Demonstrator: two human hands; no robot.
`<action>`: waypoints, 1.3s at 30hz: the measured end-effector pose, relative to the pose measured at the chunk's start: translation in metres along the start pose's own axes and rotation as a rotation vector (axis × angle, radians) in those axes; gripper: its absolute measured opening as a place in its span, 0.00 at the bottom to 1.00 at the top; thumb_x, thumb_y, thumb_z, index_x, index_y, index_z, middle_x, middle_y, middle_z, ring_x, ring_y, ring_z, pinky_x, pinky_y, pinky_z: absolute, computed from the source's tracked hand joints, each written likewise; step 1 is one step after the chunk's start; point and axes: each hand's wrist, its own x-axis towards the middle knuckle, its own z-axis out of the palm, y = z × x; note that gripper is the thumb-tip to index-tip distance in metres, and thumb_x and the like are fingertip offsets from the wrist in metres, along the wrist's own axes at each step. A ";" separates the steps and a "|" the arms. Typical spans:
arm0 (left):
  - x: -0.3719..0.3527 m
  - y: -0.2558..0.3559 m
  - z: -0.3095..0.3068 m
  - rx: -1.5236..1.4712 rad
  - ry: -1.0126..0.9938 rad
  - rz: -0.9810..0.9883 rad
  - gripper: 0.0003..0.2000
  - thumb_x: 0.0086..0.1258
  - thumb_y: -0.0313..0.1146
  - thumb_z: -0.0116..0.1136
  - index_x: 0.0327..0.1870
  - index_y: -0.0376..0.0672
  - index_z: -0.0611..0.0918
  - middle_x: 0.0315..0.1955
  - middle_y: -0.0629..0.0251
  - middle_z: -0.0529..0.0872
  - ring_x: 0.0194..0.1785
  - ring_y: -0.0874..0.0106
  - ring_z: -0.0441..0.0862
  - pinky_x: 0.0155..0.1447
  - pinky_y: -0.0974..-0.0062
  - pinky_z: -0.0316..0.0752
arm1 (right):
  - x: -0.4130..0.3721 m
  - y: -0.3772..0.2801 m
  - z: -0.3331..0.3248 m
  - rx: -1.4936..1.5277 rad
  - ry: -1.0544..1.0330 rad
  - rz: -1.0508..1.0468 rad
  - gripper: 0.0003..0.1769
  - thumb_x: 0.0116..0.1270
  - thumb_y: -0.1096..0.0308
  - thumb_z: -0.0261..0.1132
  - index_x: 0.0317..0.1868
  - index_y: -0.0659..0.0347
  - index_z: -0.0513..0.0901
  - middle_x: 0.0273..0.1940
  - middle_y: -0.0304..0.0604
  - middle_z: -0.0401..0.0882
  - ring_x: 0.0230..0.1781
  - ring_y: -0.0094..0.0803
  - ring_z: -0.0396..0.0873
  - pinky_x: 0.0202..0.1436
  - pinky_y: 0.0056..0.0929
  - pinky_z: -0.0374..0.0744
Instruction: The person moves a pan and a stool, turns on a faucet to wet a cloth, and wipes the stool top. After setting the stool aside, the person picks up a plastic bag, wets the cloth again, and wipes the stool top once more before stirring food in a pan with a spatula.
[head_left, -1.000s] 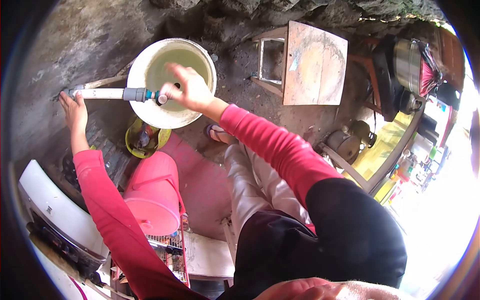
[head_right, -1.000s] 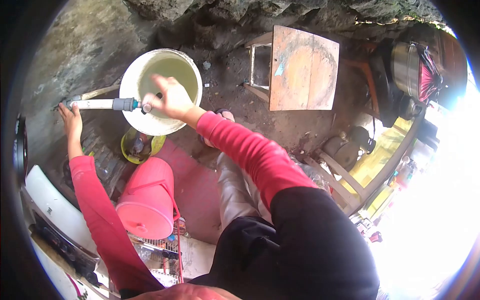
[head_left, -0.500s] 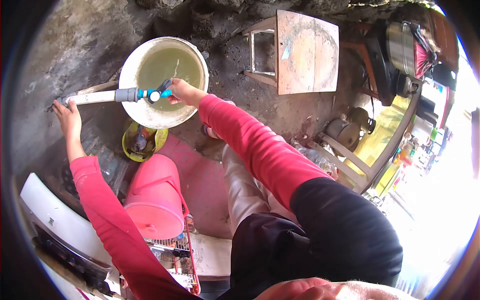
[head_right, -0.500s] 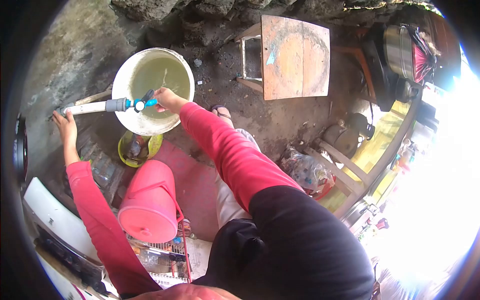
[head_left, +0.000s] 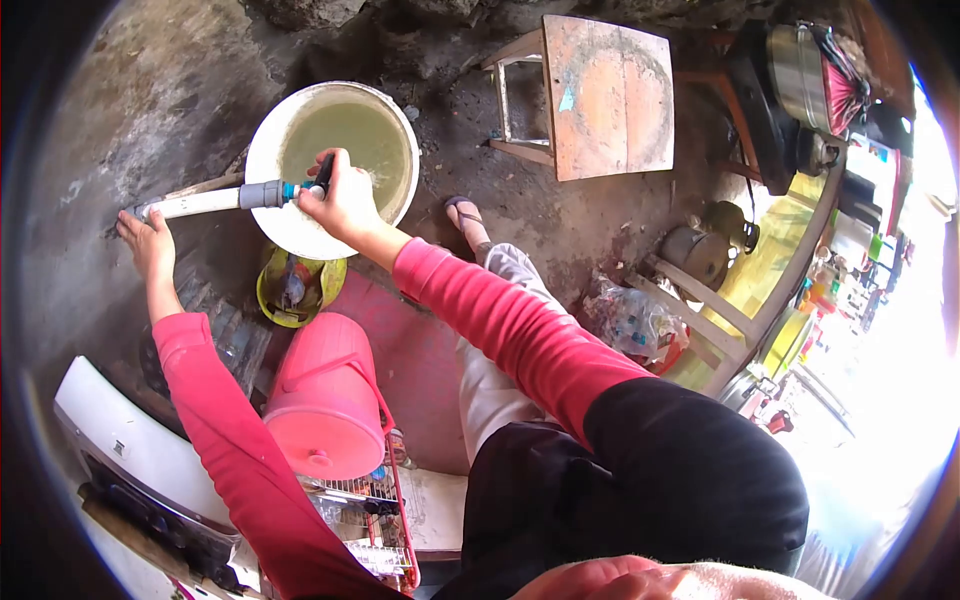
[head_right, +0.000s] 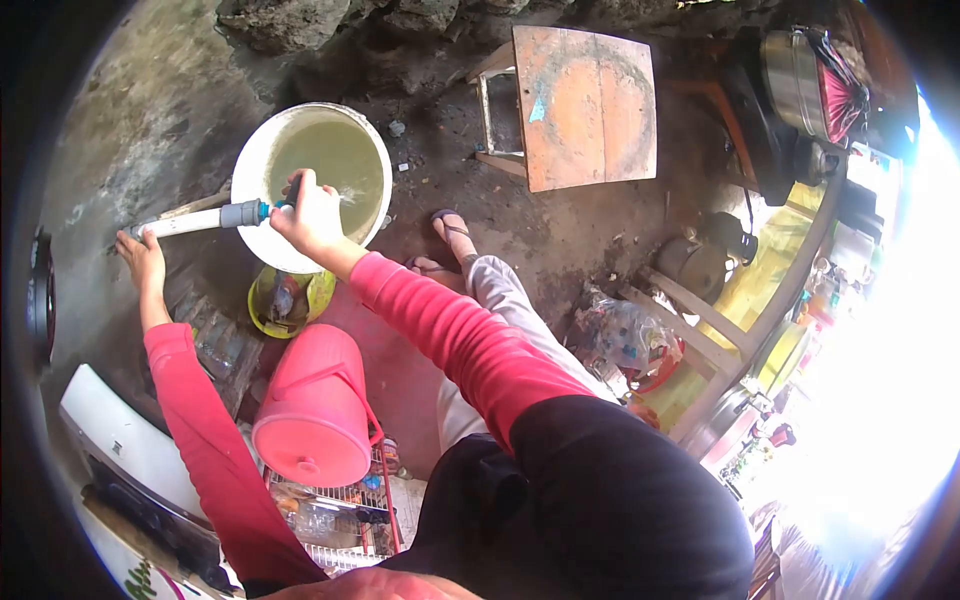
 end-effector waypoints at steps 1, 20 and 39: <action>0.000 -0.002 0.002 0.019 0.023 0.010 0.39 0.71 0.55 0.39 0.70 0.31 0.47 0.70 0.40 0.46 0.74 0.52 0.44 0.74 0.61 0.49 | 0.004 0.002 0.004 0.012 -0.052 -0.011 0.28 0.50 0.62 0.66 0.49 0.63 0.66 0.35 0.48 0.82 0.38 0.45 0.80 0.53 0.43 0.68; -0.255 0.144 0.004 -0.756 -0.227 0.038 0.19 0.73 0.39 0.48 0.57 0.35 0.71 0.54 0.59 0.72 0.53 0.71 0.73 0.57 0.74 0.69 | 0.068 0.158 -0.427 -0.617 0.518 0.049 0.21 0.52 0.58 0.70 0.44 0.60 0.80 0.41 0.50 0.80 0.43 0.46 0.78 0.50 0.40 0.74; -0.354 0.545 0.108 -1.610 -0.728 -0.499 0.33 0.66 0.51 0.57 0.65 0.36 0.67 0.61 0.61 0.71 0.64 0.73 0.65 0.67 0.74 0.57 | 0.139 0.234 -0.563 0.370 -0.124 0.784 0.55 0.53 0.26 0.56 0.71 0.57 0.55 0.69 0.45 0.56 0.68 0.40 0.57 0.68 0.42 0.59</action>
